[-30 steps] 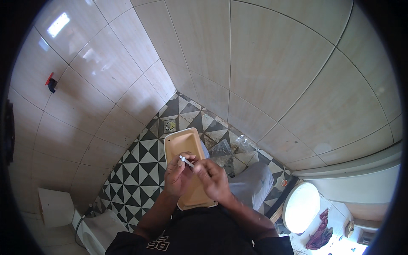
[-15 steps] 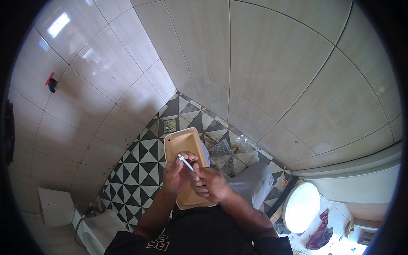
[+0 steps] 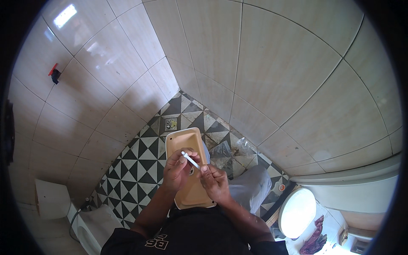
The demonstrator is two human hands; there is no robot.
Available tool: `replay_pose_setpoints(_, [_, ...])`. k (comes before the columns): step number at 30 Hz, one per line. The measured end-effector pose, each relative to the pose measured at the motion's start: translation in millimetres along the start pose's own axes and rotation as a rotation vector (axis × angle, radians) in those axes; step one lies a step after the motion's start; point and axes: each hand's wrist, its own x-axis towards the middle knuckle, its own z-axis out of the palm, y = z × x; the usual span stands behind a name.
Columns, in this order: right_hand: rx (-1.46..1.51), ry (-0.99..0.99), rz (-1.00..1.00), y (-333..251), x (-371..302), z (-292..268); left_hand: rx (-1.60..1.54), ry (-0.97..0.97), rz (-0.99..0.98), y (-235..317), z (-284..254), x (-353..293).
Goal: Replacing or repairing a component inside a ceramic toilet tank lid.
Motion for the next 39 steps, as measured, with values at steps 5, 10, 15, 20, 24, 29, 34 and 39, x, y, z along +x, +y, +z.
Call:
replay_pose_setpoints(5, [0.553,-0.150,0.361,0,1,-1,-0.031,-0.003,-0.010,-1,-4,4])
replay_pose_setpoints(10, [-0.410,0.142,-0.426,11,7,9,-0.017,0.102,0.026,-4,-4,1])
replay_pose_setpoints(15, [-0.071,-0.009,0.017,-2,4,0,0.144,0.129,-0.075,0,-17,0])
replay_pose_setpoints(20, [0.291,-0.083,0.447,5,-2,-7,-0.135,-0.032,-0.096,-2,-21,-4])
replay_pose_setpoints(24, [-0.146,0.065,0.063,6,-2,8,-0.024,0.104,-0.101,-10,-22,-10])
replay_pose_setpoints(29, [-0.781,0.270,-0.711,10,10,7,-0.012,0.238,-0.092,-22,-21,-20])
replay_pose_setpoints(34, [-0.926,0.203,-0.577,18,11,-15,-0.005,0.244,-0.155,-32,-24,-37])
replay_pose_setpoints(39, [-0.704,0.073,-0.019,34,1,-26,0.034,0.276,-0.160,-35,-34,-54])
